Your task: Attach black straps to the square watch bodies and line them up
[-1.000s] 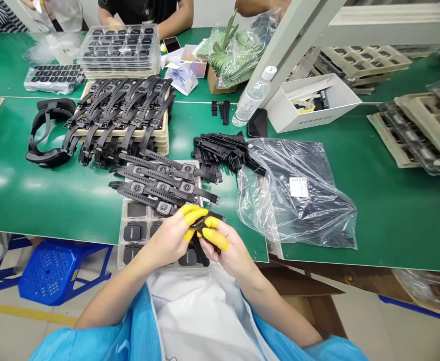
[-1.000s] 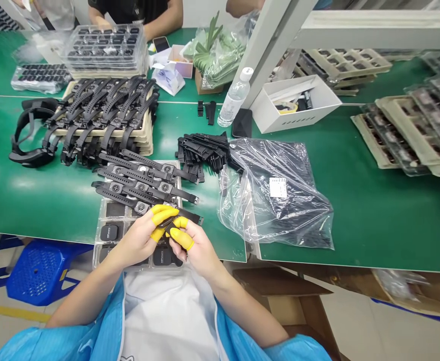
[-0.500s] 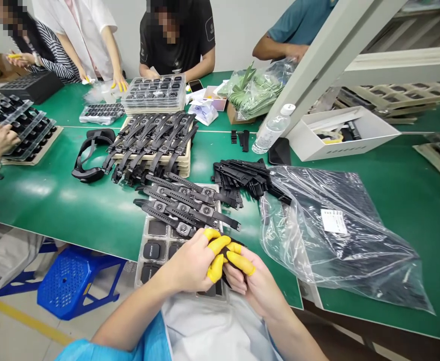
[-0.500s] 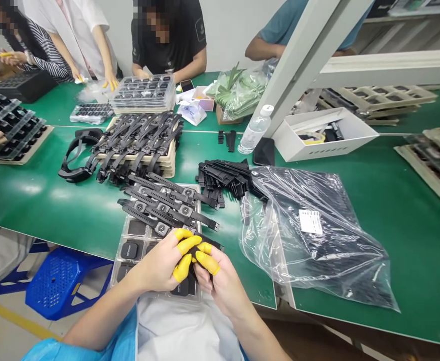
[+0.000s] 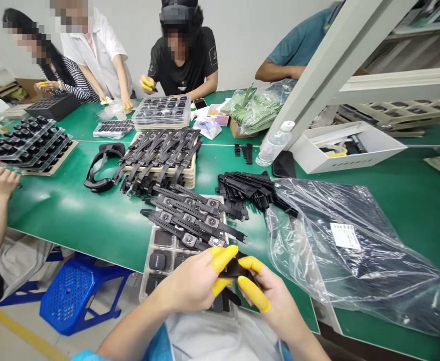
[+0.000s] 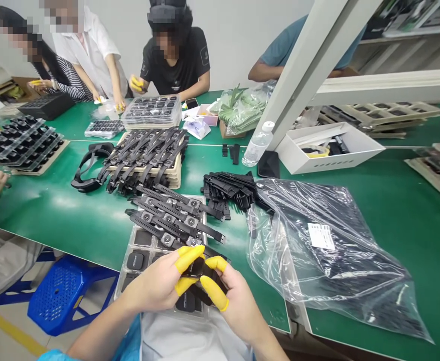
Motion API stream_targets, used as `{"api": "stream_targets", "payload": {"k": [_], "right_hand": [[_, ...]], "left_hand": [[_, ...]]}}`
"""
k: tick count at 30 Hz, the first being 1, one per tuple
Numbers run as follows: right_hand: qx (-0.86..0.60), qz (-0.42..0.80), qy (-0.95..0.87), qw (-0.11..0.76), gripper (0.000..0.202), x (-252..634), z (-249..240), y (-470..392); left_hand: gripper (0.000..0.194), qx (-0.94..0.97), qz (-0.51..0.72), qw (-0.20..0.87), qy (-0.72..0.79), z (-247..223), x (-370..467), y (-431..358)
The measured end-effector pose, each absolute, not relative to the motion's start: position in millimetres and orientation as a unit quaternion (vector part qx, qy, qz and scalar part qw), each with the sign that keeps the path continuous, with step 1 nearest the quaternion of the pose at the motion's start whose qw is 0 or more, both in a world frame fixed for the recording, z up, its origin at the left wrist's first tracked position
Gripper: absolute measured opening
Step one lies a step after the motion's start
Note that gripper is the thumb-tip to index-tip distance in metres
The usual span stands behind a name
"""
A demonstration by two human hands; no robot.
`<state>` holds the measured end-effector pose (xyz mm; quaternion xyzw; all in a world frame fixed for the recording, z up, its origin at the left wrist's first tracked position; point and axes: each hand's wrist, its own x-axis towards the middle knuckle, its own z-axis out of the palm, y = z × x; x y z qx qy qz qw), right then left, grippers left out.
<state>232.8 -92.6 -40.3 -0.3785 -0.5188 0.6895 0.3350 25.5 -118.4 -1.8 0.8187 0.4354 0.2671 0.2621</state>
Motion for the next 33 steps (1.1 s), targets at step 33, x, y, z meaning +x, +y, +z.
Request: {"api": "stream_targets", "payload": {"k": [33], "right_hand": [[-0.322,0.12,-0.936,0.075,0.022,146,-28,-62]], "left_hand": [[0.015,0.748,0.032,0.082,0.658,-6,-145,-103]]}}
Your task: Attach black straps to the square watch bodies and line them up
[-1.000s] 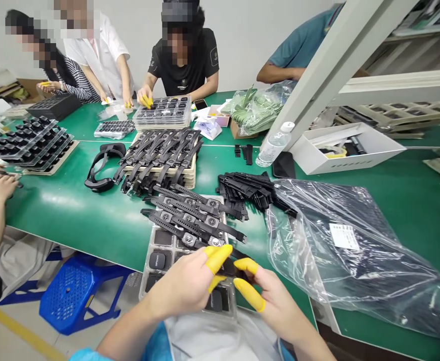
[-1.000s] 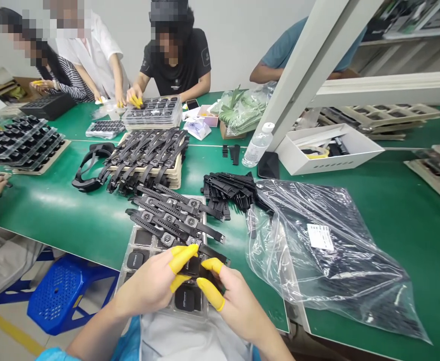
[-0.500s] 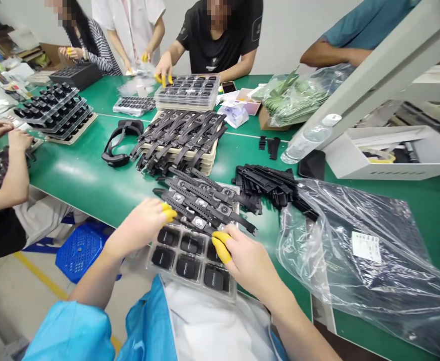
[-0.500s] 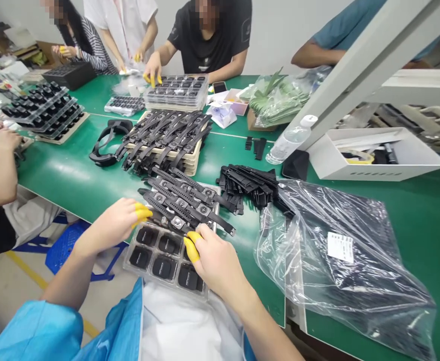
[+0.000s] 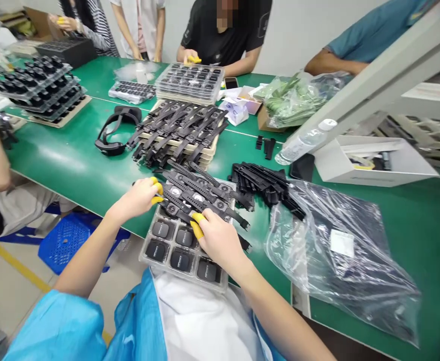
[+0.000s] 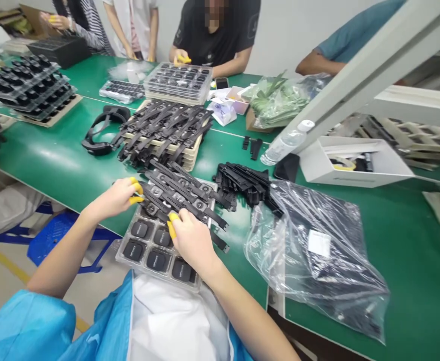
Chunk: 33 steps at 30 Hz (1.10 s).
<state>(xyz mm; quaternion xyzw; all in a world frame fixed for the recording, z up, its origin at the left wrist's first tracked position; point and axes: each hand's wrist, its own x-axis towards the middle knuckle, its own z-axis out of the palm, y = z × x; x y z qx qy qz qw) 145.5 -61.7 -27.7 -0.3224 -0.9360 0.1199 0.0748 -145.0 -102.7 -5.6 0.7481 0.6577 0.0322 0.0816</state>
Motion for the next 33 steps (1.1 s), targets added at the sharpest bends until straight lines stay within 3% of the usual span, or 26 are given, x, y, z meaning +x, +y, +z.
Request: {"api": "stream_targets", "payload": {"k": [3,5,8,12,18,27,29,33], "right_hand": [[-0.375,0.15,-0.895,0.192,0.027,178,-34,-41],[-0.463,0.152,-0.844,0.224,0.029,205,-42,-16],[-0.618,0.163,-0.753,0.157,0.026,237,-60,26],[-0.679,0.205,-0.702,0.07,0.025,244,-89,56],[-0.686,0.23,-0.687,0.069,0.02,227,-107,60],[-0.677,0.283,-0.677,0.066,0.006,243,-89,54],[-0.677,0.271,-0.677,0.099,0.007,257,-79,42],[-0.666,0.227,-0.643,0.303,0.018,289,-51,15]], "left_hand": [[0.015,0.748,0.096,0.04,0.656,2,-126,-112],[0.019,0.774,0.15,0.09,0.609,8,-100,-122],[0.022,0.842,0.144,0.174,0.489,9,-43,-141],[0.011,0.882,0.071,0.084,0.459,-8,26,-154],[0.012,0.86,-0.069,0.022,0.505,-12,58,-141],[0.01,0.854,-0.093,0.047,0.509,-5,57,-131],[0.011,0.858,-0.087,0.061,0.502,-2,55,-128],[0.008,0.851,-0.091,0.071,0.512,1,49,-125]]}}
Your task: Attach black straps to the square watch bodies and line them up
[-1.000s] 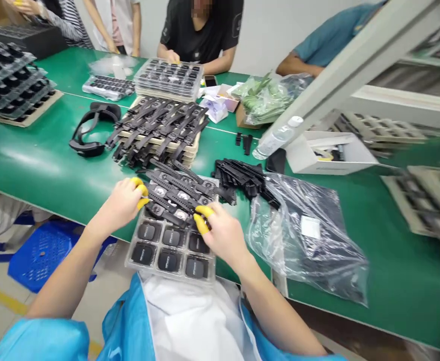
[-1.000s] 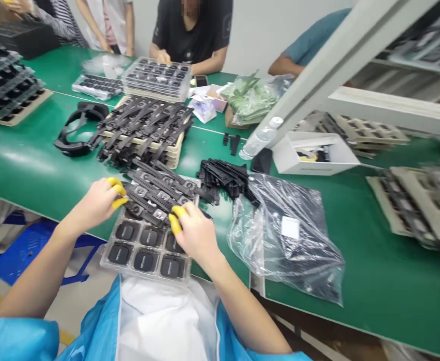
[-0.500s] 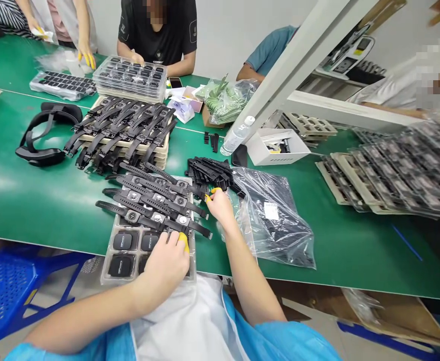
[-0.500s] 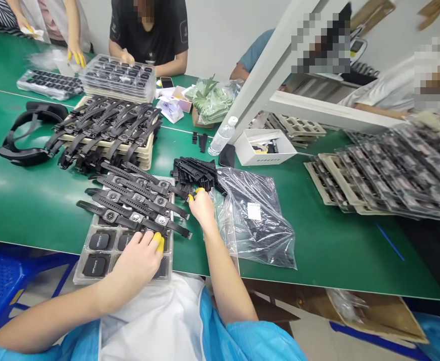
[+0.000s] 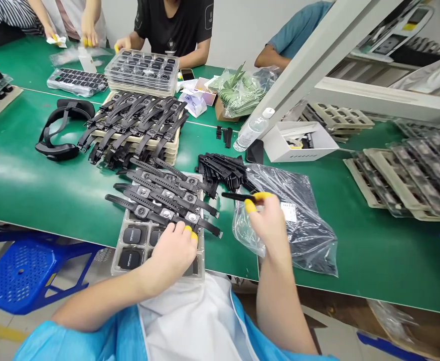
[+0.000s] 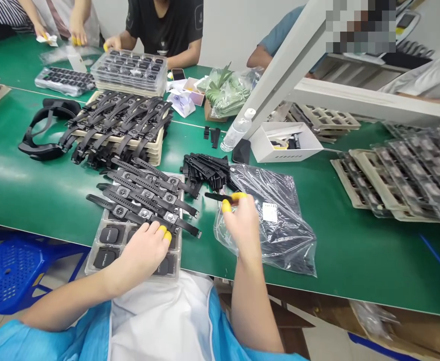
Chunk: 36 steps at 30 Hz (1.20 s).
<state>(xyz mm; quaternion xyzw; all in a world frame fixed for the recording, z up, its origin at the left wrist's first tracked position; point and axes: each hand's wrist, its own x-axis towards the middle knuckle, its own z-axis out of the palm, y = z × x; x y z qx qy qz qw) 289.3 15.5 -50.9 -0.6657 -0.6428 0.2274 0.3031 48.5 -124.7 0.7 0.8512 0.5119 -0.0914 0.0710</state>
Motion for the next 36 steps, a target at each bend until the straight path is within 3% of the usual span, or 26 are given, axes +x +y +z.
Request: {"api": "stream_targets", "payload": {"k": [4,7,11,14,19,26,36], "right_hand": [[-0.568,0.324,-0.568,0.5,0.023,295,-19,-17],[-0.5,0.428,-0.515,0.549,0.025,276,-8,-46],[-0.428,0.658,-0.415,0.46,0.032,243,-18,-80],[-0.372,0.757,-0.381,0.378,0.047,227,-32,-92],[-0.348,0.764,-0.412,0.355,0.037,216,-37,-92],[-0.343,0.778,-0.418,0.32,0.038,216,-32,-92],[-0.351,0.788,-0.366,0.349,0.042,217,-40,-94]], "left_hand": [[0.005,0.872,-0.038,0.121,0.472,9,32,-119],[0.011,0.849,0.095,0.231,0.466,19,18,-111],[0.021,0.772,0.215,0.327,0.501,20,16,-100],[0.022,0.736,0.258,0.348,0.52,11,24,-95],[0.032,0.734,0.317,0.31,0.514,-5,33,-88],[0.047,0.827,0.259,0.226,0.445,-11,31,-91],[0.047,0.795,0.313,0.266,0.446,-12,30,-97]]}}
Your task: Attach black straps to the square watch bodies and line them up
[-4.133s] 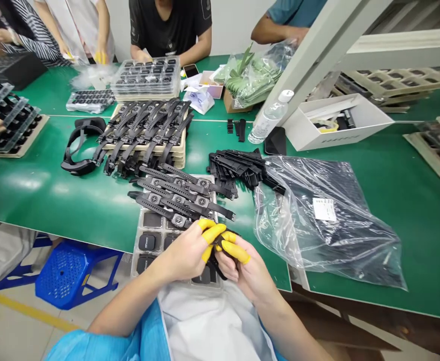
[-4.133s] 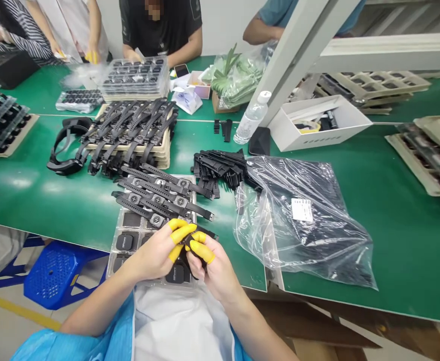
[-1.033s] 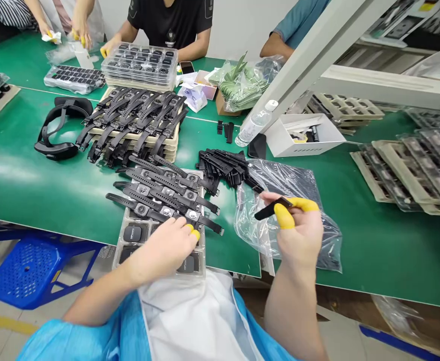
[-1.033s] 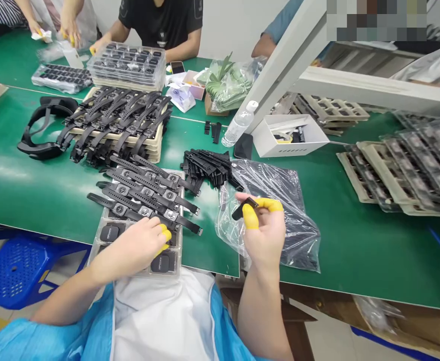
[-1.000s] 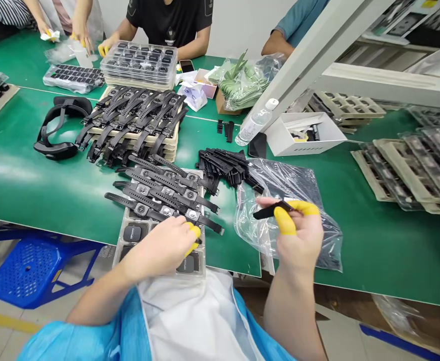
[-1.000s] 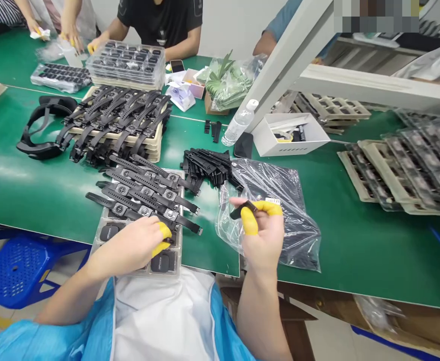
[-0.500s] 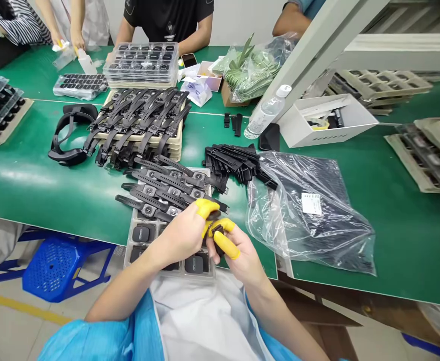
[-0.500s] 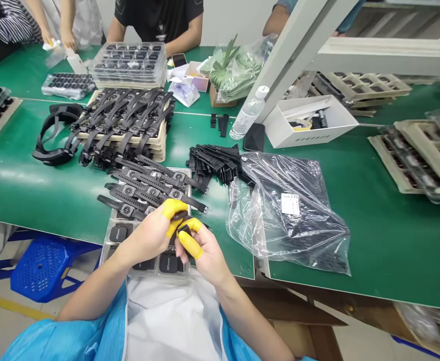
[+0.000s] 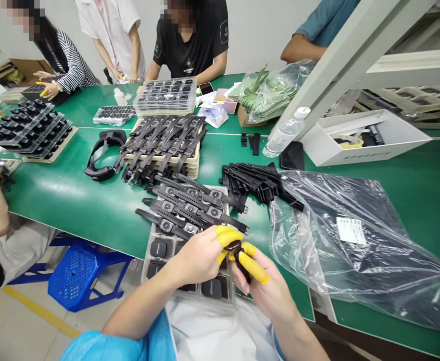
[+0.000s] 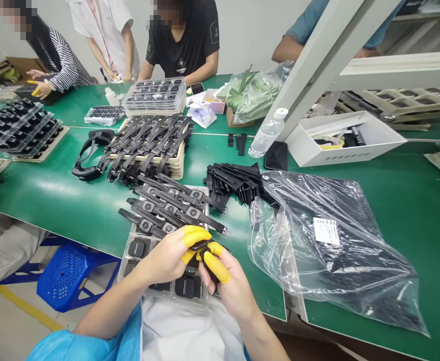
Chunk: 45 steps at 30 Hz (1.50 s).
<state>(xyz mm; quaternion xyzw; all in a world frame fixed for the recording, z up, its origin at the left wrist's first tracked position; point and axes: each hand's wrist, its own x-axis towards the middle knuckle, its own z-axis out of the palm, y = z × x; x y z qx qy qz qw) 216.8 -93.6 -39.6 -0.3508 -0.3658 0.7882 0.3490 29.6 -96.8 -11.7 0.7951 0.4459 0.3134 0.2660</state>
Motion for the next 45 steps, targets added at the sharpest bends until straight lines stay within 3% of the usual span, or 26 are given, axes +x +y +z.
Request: {"api": "stream_targets", "payload": {"k": [4,8,11,20,30,35,40,45], "right_hand": [[-0.35,0.788,-0.364,0.353,0.042,219,-39,-93],[-0.326,0.802,-0.397,0.304,0.043,222,-44,-94],[-0.33,0.806,-0.373,0.321,0.042,221,-51,-96],[-0.349,0.813,-0.304,0.354,0.041,214,-34,-96],[-0.406,0.756,-0.335,0.39,0.04,216,-33,-93],[-0.379,0.772,-0.312,0.404,0.036,213,-32,-95],[-0.344,0.785,-0.31,0.412,0.033,208,-25,-98],[-0.307,0.791,-0.324,0.417,0.036,204,-17,-97]], "left_hand": [[0.047,0.784,0.328,0.271,0.451,-11,29,-98],[0.056,0.809,0.279,0.284,0.432,-7,28,-98],[0.058,0.809,0.253,0.291,0.444,-6,28,-99],[0.046,0.812,0.273,0.241,0.457,-11,34,-101],[0.04,0.803,0.246,0.266,0.473,-8,37,-100],[0.031,0.763,0.267,0.379,0.451,-19,43,-100],[0.035,0.606,0.403,0.544,0.418,-32,47,-106],[0.03,0.549,0.463,0.559,0.414,-25,45,-109]]}}
